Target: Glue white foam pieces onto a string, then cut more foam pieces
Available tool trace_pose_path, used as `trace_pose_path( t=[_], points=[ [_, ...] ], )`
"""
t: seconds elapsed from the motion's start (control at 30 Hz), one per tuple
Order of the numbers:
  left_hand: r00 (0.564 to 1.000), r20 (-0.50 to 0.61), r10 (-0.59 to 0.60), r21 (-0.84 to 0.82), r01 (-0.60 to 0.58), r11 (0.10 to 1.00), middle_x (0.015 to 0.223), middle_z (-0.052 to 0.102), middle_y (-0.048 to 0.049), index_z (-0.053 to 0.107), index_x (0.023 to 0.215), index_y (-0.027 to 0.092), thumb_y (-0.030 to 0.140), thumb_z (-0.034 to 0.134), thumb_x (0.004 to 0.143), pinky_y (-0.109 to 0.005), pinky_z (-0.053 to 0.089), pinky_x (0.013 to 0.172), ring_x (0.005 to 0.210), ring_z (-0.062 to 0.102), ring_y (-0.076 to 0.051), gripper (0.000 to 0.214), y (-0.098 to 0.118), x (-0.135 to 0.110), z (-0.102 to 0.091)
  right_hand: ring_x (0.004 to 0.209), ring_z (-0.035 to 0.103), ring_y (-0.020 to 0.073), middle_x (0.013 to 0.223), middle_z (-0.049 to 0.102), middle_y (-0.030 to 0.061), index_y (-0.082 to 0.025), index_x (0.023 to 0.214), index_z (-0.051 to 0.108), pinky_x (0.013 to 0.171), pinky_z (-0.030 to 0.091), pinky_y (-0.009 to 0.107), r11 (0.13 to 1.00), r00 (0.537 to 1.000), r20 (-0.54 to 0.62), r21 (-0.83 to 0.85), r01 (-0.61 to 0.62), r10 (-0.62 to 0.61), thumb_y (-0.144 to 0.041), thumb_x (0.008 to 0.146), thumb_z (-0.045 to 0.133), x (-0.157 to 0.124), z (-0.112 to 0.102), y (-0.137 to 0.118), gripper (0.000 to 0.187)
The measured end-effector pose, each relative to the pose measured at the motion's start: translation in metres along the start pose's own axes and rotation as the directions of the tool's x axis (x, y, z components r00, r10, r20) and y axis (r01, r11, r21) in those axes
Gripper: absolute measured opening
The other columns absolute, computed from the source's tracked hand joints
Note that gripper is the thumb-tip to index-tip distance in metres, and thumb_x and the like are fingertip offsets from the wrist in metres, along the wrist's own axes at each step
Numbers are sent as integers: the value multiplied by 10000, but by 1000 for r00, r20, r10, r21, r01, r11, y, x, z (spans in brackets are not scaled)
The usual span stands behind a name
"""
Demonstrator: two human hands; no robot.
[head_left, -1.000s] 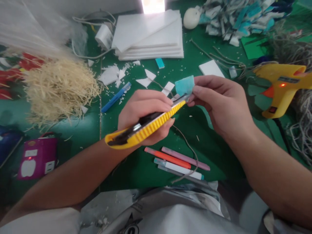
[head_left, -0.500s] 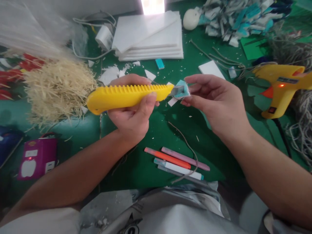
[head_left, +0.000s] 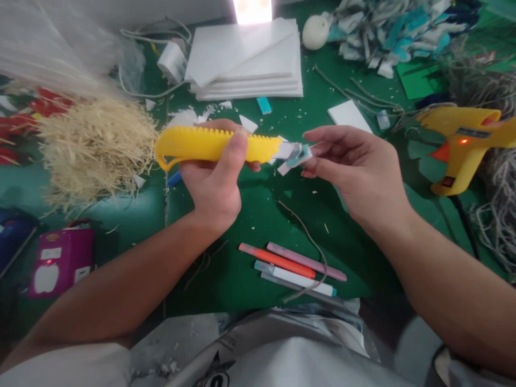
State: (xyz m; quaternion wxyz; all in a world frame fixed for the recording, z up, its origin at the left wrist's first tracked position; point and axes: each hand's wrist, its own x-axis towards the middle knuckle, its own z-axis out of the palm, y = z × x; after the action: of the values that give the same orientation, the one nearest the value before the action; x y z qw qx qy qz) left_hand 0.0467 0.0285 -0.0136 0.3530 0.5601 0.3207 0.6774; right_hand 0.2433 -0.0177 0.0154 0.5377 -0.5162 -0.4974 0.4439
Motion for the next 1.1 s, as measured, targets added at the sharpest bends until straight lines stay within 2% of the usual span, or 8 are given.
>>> trace_pose_path(
  t=[0.1, 0.27, 0.43, 0.67, 0.77, 0.87, 0.97, 1.1],
  points=[
    [995, 51, -88, 10, 88, 996, 888, 659, 50, 682, 891, 234, 564, 827, 911, -217, 531, 493, 640, 637, -61, 361, -1, 1, -1, 683, 717, 111, 783, 705, -51, -237, 989, 809, 706, 676, 275, 1000, 1000, 18, 10, 3, -3, -48, 761, 819, 1, -1, 1, 296],
    [990, -98, -104, -74, 97, 993, 818, 632, 33, 688, 854, 196, 632, 906, 787, -194, 489, 413, 602, 620, -75, 491, -3, 0, 8, 681, 692, 106, 783, 707, -51, -250, 969, 820, 656, 642, 257, 1000, 1000, 16, 21, 17, -18, -24, 734, 790, 3, -3, 3, 327],
    [990, -84, -112, -109, 103, 989, 832, 614, 24, 665, 833, 198, 581, 884, 836, -204, 464, 433, 623, 590, -76, 442, -1, 2, 7, 672, 650, 104, 761, 693, -45, -260, 950, 829, 576, 580, 229, 1000, 1000, 10, -2, 24, -23, -32, 716, 765, 2, -2, 2, 333],
    [991, -68, 112, -56, -115, 992, 742, 600, 51, 709, 838, 212, 605, 903, 801, -208, 485, 530, 591, 535, -60, 439, -10, 21, -8, 651, 584, 91, 744, 628, -42, -259, 919, 839, 557, 550, 217, 1000, 1000, 6, -7, 8, -8, -6, 677, 744, 2, -3, -1, 363],
    [993, 90, 77, -82, -70, 994, 674, 623, 31, 694, 762, 201, 474, 878, 861, -236, 496, 486, 547, 578, -93, 343, -6, 18, -4, 661, 604, 97, 761, 635, -38, -262, 942, 832, 556, 560, 217, 1000, 998, 57, 10, 18, -18, -24, 697, 745, 2, -3, -2, 353],
    [959, 275, 69, -88, -46, 995, 684, 639, 27, 677, 768, 204, 322, 793, 929, -237, 507, 498, 539, 595, -95, 230, 9, 9, 2, 672, 643, 103, 779, 667, -44, -274, 1004, 821, 589, 595, 223, 999, 994, 104, 50, 5, -10, -46, 712, 750, 1, -3, -4, 377],
    [921, 389, 31, 61, -60, 996, 640, 561, 69, 699, 895, 214, 247, 762, 926, -221, 455, 485, 484, 497, -61, 78, 25, 4, 2, 688, 671, 108, 802, 699, -52, -284, 1080, 800, 636, 623, 236, 997, 986, 169, 78, -13, 0, -78, 738, 770, -1, -3, -6, 401],
    [820, 569, -58, 269, -119, 956, 698, 598, 76, 709, 1174, 212, 254, 846, 835, -258, 549, 616, 580, 567, -90, 369, 34, 7, -5, 751, 706, 123, 858, 729, -47, -277, 1157, 769, 675, 632, 246, 995, 972, 236, 98, -21, -2, -96, 758, 787, -3, -3, -8, 438]
  ],
)
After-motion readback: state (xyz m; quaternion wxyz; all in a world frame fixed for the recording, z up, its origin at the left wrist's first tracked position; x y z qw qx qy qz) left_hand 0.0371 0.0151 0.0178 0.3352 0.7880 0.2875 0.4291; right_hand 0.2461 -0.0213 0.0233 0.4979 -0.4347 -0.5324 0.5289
